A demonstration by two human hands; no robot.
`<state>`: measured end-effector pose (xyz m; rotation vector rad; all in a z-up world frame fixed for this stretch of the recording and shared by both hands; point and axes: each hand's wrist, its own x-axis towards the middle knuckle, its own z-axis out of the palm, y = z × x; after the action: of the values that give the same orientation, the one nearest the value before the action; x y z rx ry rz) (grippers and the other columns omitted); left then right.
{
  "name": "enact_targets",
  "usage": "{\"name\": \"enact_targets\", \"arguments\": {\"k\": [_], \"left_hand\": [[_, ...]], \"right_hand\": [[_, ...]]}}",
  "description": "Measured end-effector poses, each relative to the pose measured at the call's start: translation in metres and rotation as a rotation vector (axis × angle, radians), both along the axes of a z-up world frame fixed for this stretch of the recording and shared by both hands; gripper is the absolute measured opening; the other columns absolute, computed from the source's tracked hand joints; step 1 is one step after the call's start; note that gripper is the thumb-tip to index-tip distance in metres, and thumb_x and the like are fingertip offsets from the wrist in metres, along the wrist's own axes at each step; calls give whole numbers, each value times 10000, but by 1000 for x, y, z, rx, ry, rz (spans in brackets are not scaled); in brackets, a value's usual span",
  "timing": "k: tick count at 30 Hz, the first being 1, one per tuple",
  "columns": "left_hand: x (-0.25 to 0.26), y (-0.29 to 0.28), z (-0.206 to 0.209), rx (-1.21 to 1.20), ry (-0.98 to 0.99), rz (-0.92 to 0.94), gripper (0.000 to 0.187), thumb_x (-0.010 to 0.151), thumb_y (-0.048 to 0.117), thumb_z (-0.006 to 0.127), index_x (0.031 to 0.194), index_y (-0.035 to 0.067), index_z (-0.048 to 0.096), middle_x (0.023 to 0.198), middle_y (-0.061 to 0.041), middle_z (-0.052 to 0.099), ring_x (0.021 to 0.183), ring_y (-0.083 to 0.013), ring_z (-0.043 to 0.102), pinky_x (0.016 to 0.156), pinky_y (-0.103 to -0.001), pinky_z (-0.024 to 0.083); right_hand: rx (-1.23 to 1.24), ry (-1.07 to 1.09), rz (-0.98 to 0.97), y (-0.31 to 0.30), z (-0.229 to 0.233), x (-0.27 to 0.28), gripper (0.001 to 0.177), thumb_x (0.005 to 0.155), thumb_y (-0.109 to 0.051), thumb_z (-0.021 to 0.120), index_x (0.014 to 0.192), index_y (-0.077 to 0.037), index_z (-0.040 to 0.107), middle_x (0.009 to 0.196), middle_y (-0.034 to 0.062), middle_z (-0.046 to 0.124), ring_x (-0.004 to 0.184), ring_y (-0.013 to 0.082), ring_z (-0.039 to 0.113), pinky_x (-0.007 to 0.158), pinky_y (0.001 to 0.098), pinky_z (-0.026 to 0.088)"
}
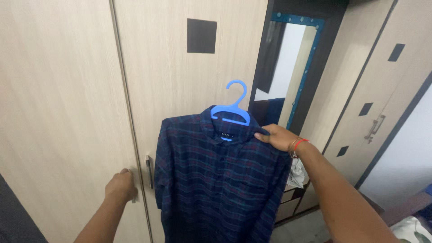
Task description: The person buttons a plaid shirt laid on a bed, smooths it, places it on a hanger, and hangs it in a wardrobe. The shirt is buttoned from top to bottom, then lifted and hung on a rod inside the wardrobe.
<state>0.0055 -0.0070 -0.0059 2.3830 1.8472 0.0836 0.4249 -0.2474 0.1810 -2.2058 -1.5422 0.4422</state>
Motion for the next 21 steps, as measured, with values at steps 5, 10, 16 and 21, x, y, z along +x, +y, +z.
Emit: {"name": "enact_targets", "arguments": {"k": [5, 10, 16, 21], "left_hand": [[5, -14, 2, 7, -43, 34, 445, 790, 193, 848, 1189, 64, 700, 1367, -97, 627, 1277, -287, 620, 1053, -376, 546], [9, -30, 14, -10, -138, 151, 474, 805, 325, 864, 1154, 32, 729, 1222, -166, 712, 1154, -322, 701, 975, -401, 592], [2, -48, 43, -96, -185, 276, 730, 784, 663, 789, 1079, -4, 770, 1086, -192, 787, 1047, -314, 769, 909, -413, 626], [-11, -65, 52, -75, -267, 377, 904, 719, 807, 737, 1090, -18, 764, 1094, -205, 770, 1048, -340, 760, 891, -440, 621]], "right_hand": [[26, 34, 28, 1, 0, 0, 450, 981, -451, 557, 1208, -110, 744, 1123, 81, 792, 1066, 222, 723, 1016, 370, 502], [42, 74, 56, 3, -1, 2, 439, 970, -445, 567, 1189, -112, 752, 1109, 65, 805, 1053, 214, 731, 1005, 359, 501], [62, 34, 100, 14, -7, 11, 435, 976, -439, 583, 1161, -81, 747, 1071, 83, 793, 1022, 220, 714, 983, 370, 499], [88, 56, 189, 33, -17, 16, 454, 963, -442, 587, 1188, -80, 743, 1090, 96, 798, 1027, 230, 720, 987, 367, 506]]}}
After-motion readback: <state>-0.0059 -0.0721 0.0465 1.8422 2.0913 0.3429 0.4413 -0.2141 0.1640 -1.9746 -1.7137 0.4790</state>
